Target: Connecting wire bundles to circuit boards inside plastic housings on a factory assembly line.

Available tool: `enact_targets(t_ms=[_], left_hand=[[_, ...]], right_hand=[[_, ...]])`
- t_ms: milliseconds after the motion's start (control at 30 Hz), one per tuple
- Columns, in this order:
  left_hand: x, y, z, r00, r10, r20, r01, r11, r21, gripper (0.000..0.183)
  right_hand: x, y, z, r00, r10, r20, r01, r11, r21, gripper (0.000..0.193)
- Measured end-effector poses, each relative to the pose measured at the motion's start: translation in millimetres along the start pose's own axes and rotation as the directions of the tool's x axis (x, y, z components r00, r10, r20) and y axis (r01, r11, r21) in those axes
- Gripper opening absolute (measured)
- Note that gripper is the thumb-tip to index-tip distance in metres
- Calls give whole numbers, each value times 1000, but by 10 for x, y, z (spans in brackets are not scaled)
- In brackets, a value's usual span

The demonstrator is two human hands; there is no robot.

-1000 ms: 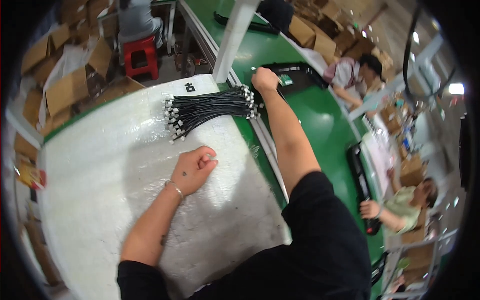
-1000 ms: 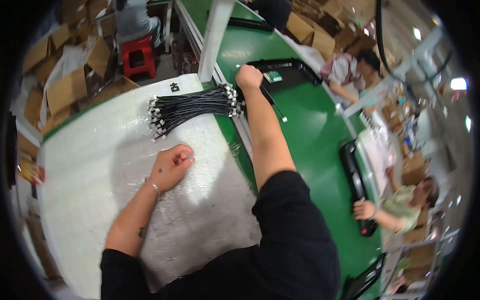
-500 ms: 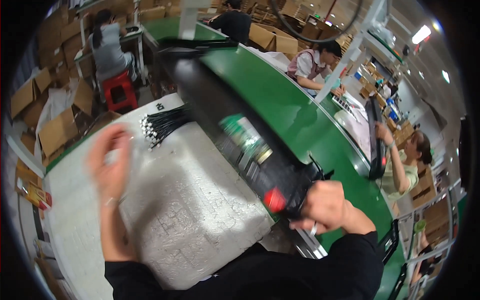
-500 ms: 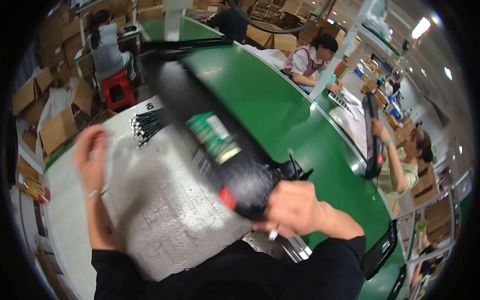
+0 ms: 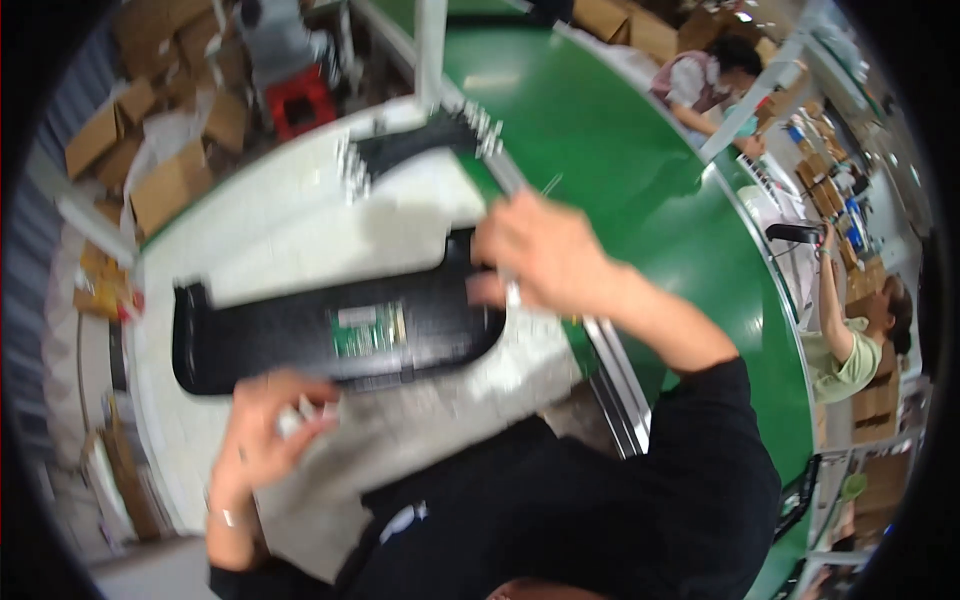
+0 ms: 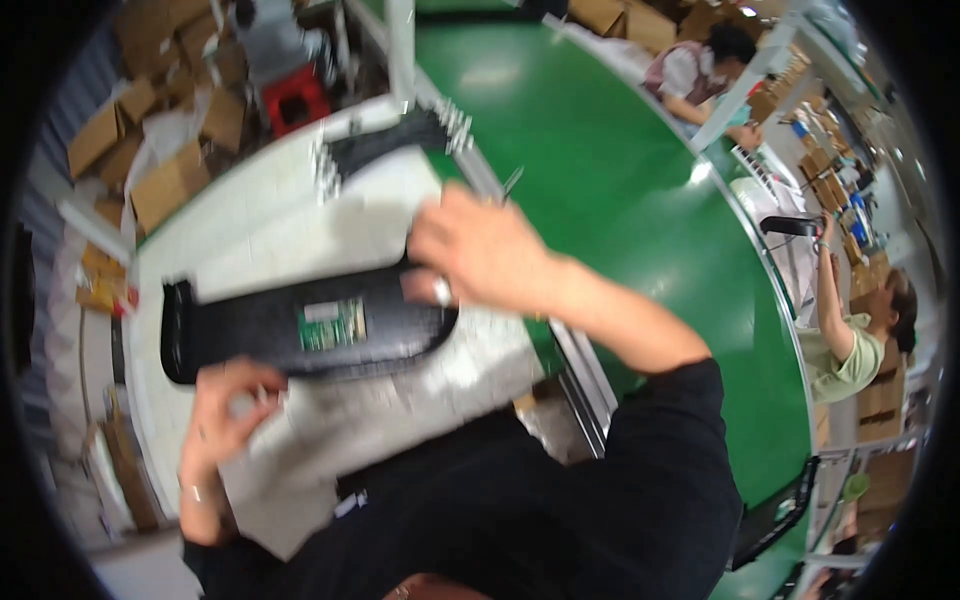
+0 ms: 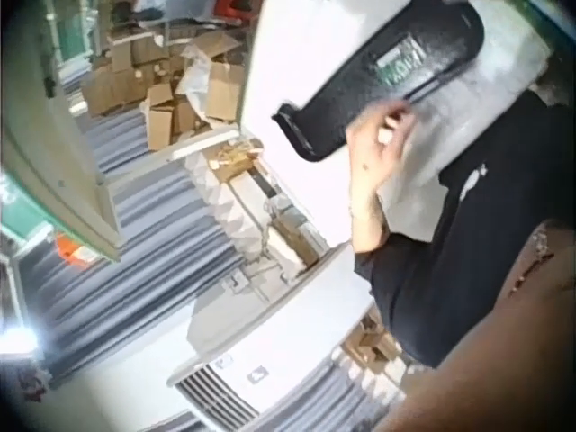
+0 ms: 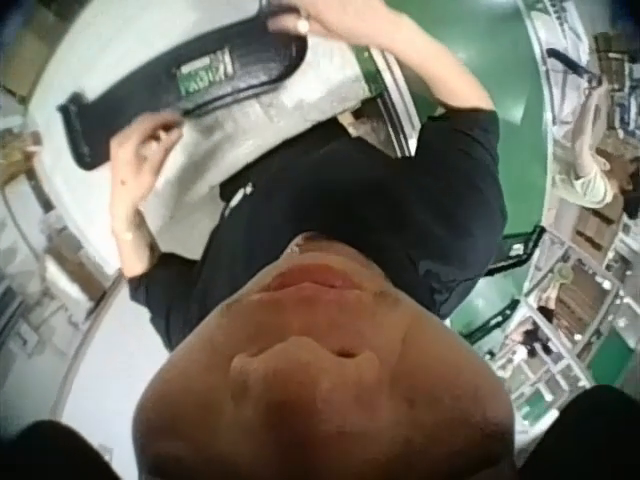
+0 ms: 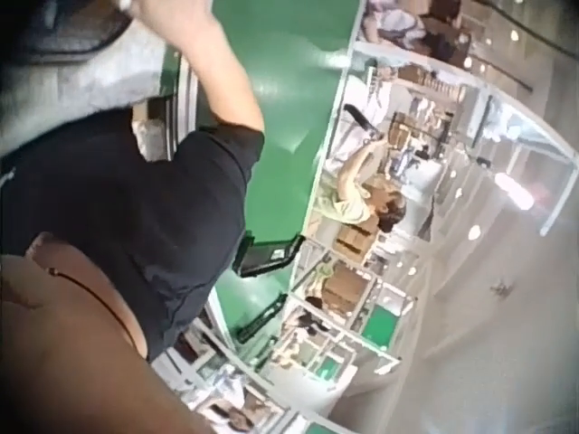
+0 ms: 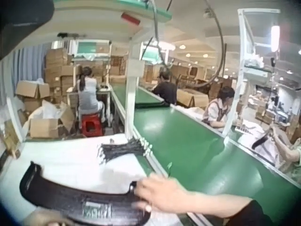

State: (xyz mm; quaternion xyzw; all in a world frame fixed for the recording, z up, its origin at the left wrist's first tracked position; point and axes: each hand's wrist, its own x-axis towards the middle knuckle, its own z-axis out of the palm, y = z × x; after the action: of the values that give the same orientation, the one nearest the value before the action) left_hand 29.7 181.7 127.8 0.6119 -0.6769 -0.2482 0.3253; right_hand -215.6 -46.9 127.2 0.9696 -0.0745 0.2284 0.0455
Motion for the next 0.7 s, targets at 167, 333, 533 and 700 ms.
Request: enact_targets(t_ms=[167, 333, 533, 700], left_hand=[[847, 127, 193, 969, -139, 204, 221, 859, -462, 34], [1250, 99, 495, 920, -169, 354, 355, 743, -568, 32], [1238, -154, 640, 959, -99, 265, 215, 865, -454, 24], [1150, -421, 543, 920, -125, 372, 281, 872, -401, 25]], right_hand=[[281, -45, 166, 953, 115, -282, -195, 941, -275, 18], [217, -206, 372, 931, 222, -289, -295, 925, -241, 18], [45, -278, 497, 956, 280, -85, -284, 958, -36, 18], [-17, -376, 594, 980, 134, -148, -97, 968, 233, 13]])
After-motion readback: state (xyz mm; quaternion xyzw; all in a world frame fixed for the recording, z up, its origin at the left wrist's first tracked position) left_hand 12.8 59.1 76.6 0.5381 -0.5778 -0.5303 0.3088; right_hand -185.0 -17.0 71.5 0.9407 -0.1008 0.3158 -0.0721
